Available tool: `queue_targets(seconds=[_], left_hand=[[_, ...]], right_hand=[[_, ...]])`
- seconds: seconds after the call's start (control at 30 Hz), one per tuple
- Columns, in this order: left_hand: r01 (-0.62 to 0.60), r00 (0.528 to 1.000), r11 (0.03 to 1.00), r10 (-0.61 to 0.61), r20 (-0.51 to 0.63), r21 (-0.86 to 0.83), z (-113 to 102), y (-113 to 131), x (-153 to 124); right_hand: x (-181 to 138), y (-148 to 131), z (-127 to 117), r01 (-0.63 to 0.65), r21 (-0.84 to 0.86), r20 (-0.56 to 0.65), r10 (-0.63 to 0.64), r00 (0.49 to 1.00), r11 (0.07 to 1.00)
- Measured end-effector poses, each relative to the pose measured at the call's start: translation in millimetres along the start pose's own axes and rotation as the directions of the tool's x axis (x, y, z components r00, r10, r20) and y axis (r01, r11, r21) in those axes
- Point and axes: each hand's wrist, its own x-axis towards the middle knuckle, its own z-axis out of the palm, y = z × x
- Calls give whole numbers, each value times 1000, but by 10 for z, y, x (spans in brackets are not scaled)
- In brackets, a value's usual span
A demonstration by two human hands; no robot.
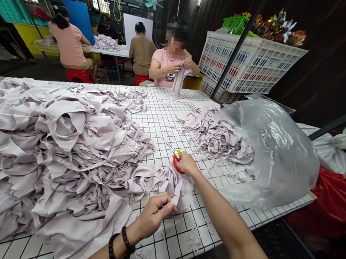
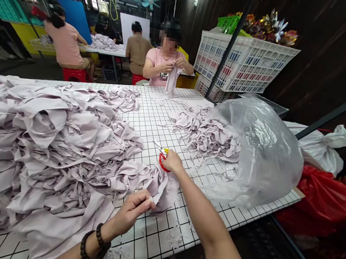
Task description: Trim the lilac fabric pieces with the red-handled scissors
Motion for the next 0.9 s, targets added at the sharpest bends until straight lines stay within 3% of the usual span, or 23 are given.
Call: queue_targets(seconds=[0.07, 0.13, 0.27, 0.37, 0.43, 0.5, 0.6, 0.67, 0.77, 0.9], left_hand=[[-17, 1000, 999, 17, -20, 38, -63, 32, -32], [-33, 999, 998, 35, -39, 62, -131, 79, -56], [-67, 998, 994, 67, 3, 82, -92, 220, -109], [-106, 984, 991, 92, 154, 83, 91, 327, -155], [-152, 946, 983, 115, 304, 104, 190, 359, -151], [-167, 928, 977, 111, 356, 131, 218, 332, -73], [-113, 987, 977, 89, 136, 180, 148, 172, 207], [-85, 996, 976, 81, 31, 203, 90, 18, 434], [-26, 985, 978, -11, 172, 209, 77, -169, 664], [-3, 942, 990, -45, 331, 143, 176, -204, 646]], right_hand=[[158, -58, 28, 10, 30, -15, -9, 1000, 1000], [248, -56, -98, 29, 79, -76, -23, 997, 996], [253, 96, -671, 120, 218, -286, -54, 957, 968], [128, 235, -1064, 206, 314, -381, -76, 921, 927], [16, 295, -1187, 241, 359, -380, -95, 920, 901], [-91, 325, -1199, 261, 394, -345, -121, 931, 881], [-219, 320, -1127, 282, 432, -281, -169, 945, 857], [-283, 291, -1097, 295, 445, -243, -203, 948, 845], [-342, 227, -1118, 309, 441, -200, -243, 949, 843], [-317, 119, -1152, 306, 405, -165, -260, 951, 862]])
